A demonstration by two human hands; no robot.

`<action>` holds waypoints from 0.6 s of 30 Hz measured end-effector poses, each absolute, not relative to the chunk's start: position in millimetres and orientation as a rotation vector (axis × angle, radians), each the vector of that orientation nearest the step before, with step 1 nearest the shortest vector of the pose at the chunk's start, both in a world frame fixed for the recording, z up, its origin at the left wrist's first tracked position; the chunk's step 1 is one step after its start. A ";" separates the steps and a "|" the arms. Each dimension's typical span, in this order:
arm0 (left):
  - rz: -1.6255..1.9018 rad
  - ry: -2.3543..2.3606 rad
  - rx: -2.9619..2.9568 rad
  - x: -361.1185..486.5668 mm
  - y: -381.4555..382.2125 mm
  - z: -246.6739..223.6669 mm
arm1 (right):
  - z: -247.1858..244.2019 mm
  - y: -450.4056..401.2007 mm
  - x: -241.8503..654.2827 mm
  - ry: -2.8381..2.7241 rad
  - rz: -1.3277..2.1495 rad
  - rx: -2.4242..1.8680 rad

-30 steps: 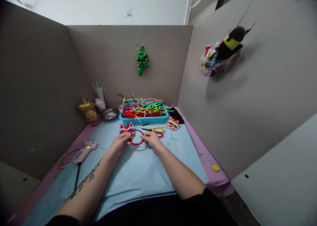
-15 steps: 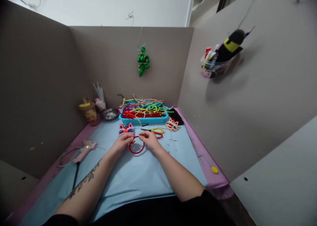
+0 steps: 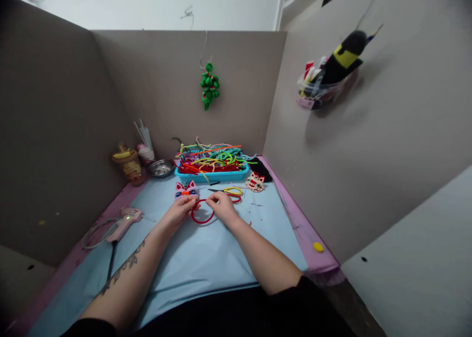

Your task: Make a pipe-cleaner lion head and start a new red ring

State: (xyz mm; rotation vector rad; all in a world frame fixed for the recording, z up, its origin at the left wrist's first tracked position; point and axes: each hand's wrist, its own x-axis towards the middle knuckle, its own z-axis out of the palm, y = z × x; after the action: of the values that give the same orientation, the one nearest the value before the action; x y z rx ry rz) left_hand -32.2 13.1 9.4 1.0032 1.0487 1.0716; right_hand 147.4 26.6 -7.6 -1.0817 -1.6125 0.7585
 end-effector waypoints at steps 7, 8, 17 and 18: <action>1.003 1.165 1.129 -32.6 12.0 10.6 | -8.9 27.3 146.0 -1.570 0.732 -1.071; 1.016 1.165 1.121 -32.7 12.3 10.5 | -9.6 27.7 145.8 -1.555 0.743 -1.069; 1.038 1.041 0.919 -32.4 12.8 12.7 | -1.0 23.9 148.0 -1.703 0.661 -0.993; 1.043 1.032 0.906 -32.5 13.0 13.2 | 0.6 22.9 148.1 -1.714 0.663 -0.970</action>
State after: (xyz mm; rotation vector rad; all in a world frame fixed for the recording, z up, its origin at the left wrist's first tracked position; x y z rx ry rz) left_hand -32.5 13.0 13.2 0.9058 1.0319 1.0433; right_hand 148.1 22.9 0.6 -0.9699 -1.7135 0.6630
